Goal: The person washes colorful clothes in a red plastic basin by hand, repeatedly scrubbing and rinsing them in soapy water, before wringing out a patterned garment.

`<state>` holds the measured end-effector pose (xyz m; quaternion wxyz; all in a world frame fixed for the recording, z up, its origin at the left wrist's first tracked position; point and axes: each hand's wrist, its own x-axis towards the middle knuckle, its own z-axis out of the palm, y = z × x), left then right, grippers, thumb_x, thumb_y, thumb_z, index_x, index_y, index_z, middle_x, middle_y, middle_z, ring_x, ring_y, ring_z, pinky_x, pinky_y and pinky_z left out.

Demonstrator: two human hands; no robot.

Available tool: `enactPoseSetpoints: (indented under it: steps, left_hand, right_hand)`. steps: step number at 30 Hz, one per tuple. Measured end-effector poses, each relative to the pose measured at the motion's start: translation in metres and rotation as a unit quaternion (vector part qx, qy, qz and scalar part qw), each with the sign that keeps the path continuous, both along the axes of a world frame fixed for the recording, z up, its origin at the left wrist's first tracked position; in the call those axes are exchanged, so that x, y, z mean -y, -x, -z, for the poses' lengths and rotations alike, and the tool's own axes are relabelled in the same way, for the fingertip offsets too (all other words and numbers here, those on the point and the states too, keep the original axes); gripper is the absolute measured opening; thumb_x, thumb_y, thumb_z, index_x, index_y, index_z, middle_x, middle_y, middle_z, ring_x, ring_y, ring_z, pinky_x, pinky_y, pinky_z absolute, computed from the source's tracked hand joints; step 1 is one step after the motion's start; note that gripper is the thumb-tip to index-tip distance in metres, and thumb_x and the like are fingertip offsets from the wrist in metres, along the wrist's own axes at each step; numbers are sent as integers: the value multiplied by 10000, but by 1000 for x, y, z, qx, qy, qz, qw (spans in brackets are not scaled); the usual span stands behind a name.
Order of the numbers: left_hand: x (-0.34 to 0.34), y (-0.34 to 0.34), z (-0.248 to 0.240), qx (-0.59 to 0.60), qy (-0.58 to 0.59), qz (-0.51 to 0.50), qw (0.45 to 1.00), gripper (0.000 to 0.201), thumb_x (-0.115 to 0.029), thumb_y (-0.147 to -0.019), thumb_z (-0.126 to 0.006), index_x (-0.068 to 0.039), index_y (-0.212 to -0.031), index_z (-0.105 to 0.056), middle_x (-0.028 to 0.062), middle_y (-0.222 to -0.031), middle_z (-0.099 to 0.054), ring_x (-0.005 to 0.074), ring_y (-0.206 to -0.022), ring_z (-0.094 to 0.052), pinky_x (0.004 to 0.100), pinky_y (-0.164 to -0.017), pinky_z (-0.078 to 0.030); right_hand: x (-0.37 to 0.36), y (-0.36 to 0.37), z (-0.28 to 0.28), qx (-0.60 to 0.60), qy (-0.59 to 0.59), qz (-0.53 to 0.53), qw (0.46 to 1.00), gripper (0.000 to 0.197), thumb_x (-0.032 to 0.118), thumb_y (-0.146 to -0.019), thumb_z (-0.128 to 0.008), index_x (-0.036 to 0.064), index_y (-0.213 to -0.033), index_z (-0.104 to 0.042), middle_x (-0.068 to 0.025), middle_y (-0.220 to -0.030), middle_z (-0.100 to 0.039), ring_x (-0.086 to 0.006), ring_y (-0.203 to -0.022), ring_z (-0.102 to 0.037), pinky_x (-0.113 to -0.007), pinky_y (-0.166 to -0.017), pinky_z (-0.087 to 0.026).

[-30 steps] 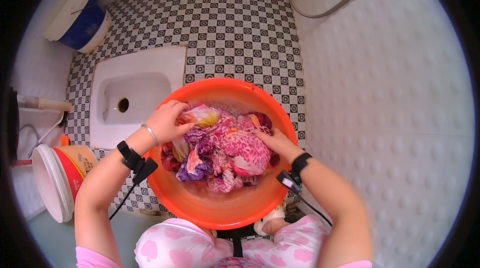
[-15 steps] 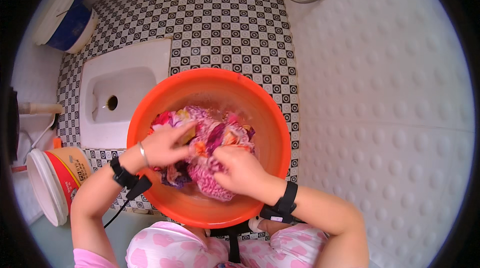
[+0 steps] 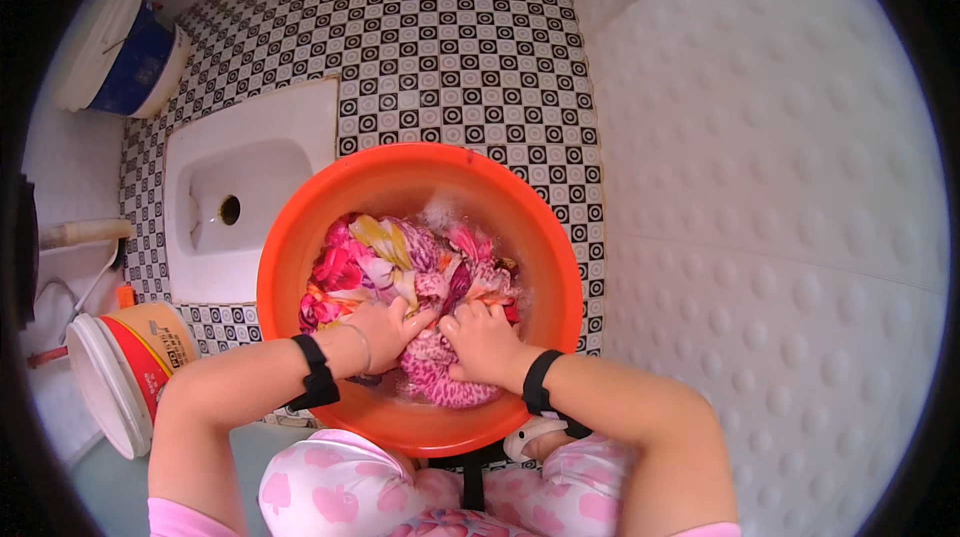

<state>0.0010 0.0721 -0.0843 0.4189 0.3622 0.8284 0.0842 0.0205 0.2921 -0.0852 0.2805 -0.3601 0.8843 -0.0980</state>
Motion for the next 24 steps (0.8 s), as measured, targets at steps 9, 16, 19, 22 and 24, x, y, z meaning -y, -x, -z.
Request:
enactPoseSetpoints:
  steps: [9, 16, 19, 22, 24]
  left_hand:
    - [-11, 34, -5, 39, 67, -68, 995, 804, -204, -828, -665, -205, -1521, -257, 296, -1342, -460, 442, -1080, -621, 477, -879, -533]
    - [49, 81, -37, -64, -32, -339, 938, 586, -285, -771, -754, -66, -1283, -570, 213, -1168, -593, 399, -1095, -582, 425, -944, -489]
    - [79, 100, 5, -122, -131, -318, 931, 425, -214, -867, -648, -30, -1243, -576, 202, -1186, -579, 373, -1131, -561, 402, -988, -467]
    - [69, 97, 35, -36, -148, -329, 932, 585, -250, -878, -638, -53, -1400, -461, 230, -1368, -477, 378, -1221, -520, 399, -1045, -429]
    - [49, 98, 29, -9, -70, -283, 956, 813, -374, -814, -693, -80, -1489, -351, 237, -1423, -440, 383, -1281, -484, 401, -1076, -405]
  right_hand:
    - [3, 48, 4, 151, -88, 2, 985, 667, 414, -764, -757, 57, -1258, -487, -198, -1268, -537, -389, -1246, -468, -522, -1004, -391]
    - [-32, 97, -11, 31, 135, 285, 949, 493, 384, -846, -696, -23, -1107, -603, -256, -991, -665, -398, -958, -654, -428, -856, -523]
    - [-56, 123, 39, 173, 17, 398, 901, 630, 413, -886, -650, -82, -1254, -521, -300, -1149, -632, -368, -1029, -647, -420, -869, -520]
    - [-8, 123, -13, 337, 19, 449, 827, 807, 457, -853, -674, -62, -1408, -401, -258, -1245, -604, -323, -1076, -631, -387, -865, -523]
    - [-13, 113, 37, 389, 29, 442, 808, 850, 418, -820, -714, 47, -1489, -343, -160, -1238, -601, -228, -1023, -610, -334, -848, -510]
